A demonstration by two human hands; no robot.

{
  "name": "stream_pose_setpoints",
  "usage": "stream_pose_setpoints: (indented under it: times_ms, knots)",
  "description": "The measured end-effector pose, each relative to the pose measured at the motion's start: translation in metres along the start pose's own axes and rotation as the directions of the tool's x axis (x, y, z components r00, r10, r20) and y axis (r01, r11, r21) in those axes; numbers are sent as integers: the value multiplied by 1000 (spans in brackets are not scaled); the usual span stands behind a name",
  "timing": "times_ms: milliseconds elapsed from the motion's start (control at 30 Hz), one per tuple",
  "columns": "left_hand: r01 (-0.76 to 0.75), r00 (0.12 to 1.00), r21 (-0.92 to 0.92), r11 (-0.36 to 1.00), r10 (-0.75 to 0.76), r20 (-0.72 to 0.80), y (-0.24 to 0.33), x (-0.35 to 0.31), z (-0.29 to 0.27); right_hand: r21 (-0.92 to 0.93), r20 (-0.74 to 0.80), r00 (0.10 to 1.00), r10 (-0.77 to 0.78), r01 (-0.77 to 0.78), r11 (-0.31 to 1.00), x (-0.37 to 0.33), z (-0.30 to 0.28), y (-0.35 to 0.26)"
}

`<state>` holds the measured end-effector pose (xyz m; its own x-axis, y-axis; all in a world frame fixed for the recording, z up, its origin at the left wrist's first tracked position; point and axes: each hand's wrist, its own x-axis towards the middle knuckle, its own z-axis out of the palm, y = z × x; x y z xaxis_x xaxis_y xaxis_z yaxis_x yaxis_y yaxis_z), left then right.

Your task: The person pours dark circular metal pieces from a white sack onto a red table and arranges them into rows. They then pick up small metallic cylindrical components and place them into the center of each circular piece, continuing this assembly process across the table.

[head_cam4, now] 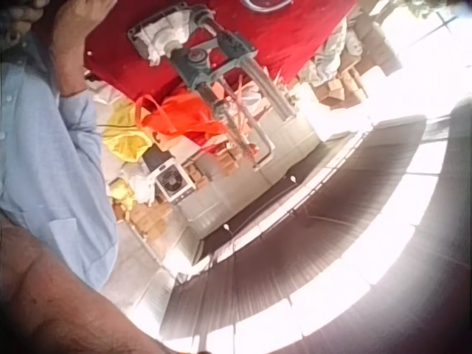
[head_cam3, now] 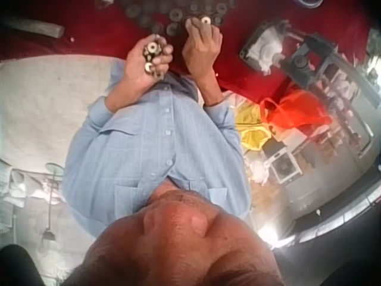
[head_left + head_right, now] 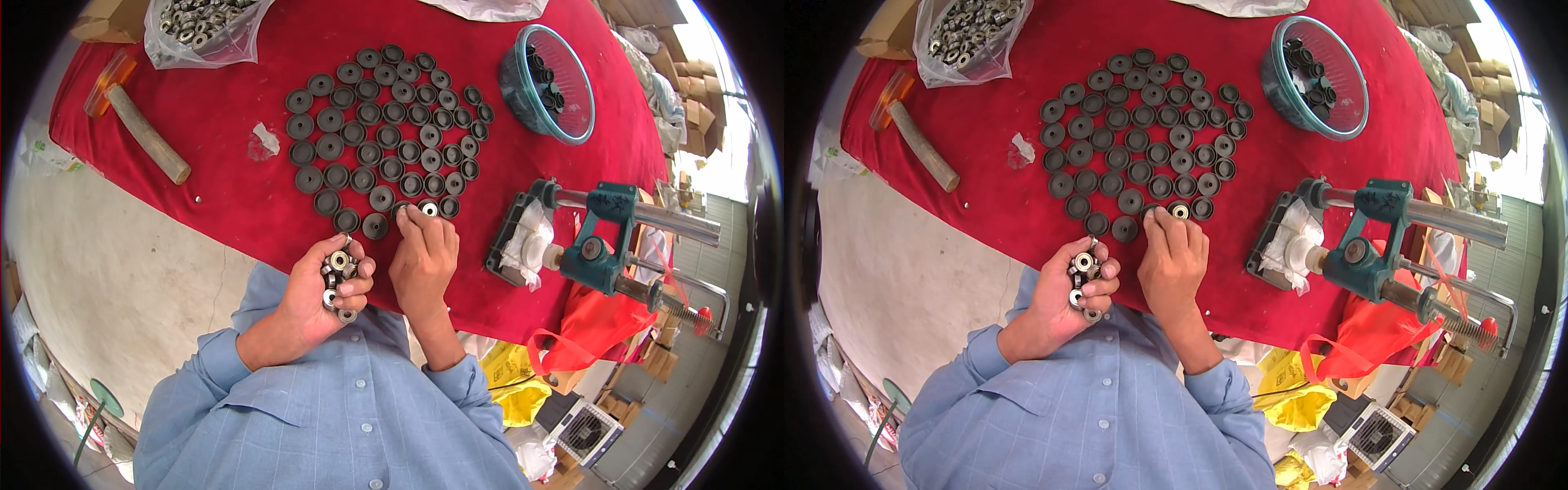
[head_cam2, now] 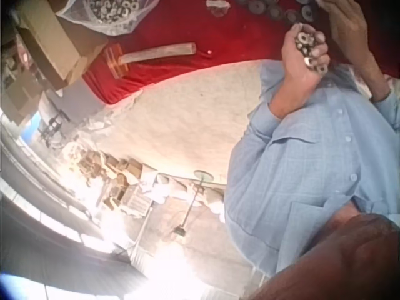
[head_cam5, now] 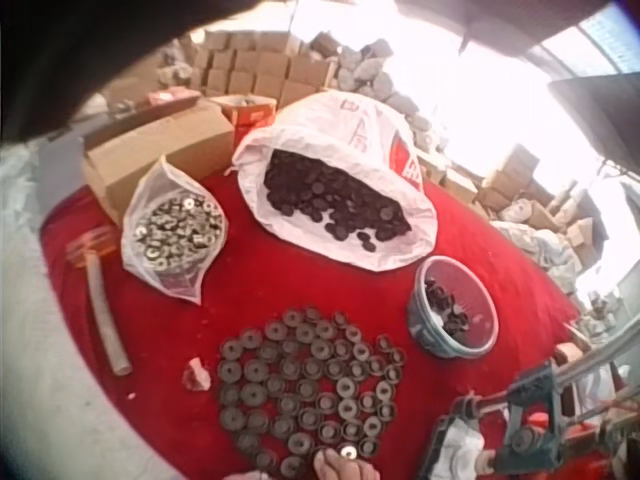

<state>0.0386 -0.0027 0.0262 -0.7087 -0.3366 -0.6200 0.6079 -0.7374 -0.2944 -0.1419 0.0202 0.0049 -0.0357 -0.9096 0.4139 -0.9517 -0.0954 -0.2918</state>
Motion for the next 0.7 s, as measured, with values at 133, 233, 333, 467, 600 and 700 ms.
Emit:
stream_pose_setpoints:
  times_ms: [133, 233, 333, 467, 600, 700]
  knots:
    - [-34, 999, 24, 999, 33, 14, 0, -4, -1, -16, -24, 999, 29, -29, 999, -4, 0, -2]
    - [-67, 997, 39, 997, 65, 36, 0, -5, 0, -33, 37, 997, 67, -66, 997, 1, -5, -4]
    - [-131, 990, 24, 991, 129, 56, 3, -4, -1, 129, 0, 996, 91, -90, 988, 6, -16, -7]
    - [-280, 957, 24, 960, 277, 84, 10, 0, -2, 621, 306, 913, 270, -406, 671, -8, -48, -45]
    - [-429, 901, 65, 901, 422, 97, 9, 5, 1, 707, 442, 850, 286, -526, 473, -28, -39, -67]
    - [-475, 878, 78, 876, 465, 116, 10, 7, -3, 697, 411, 854, 320, -520, 494, -29, -30, -72]
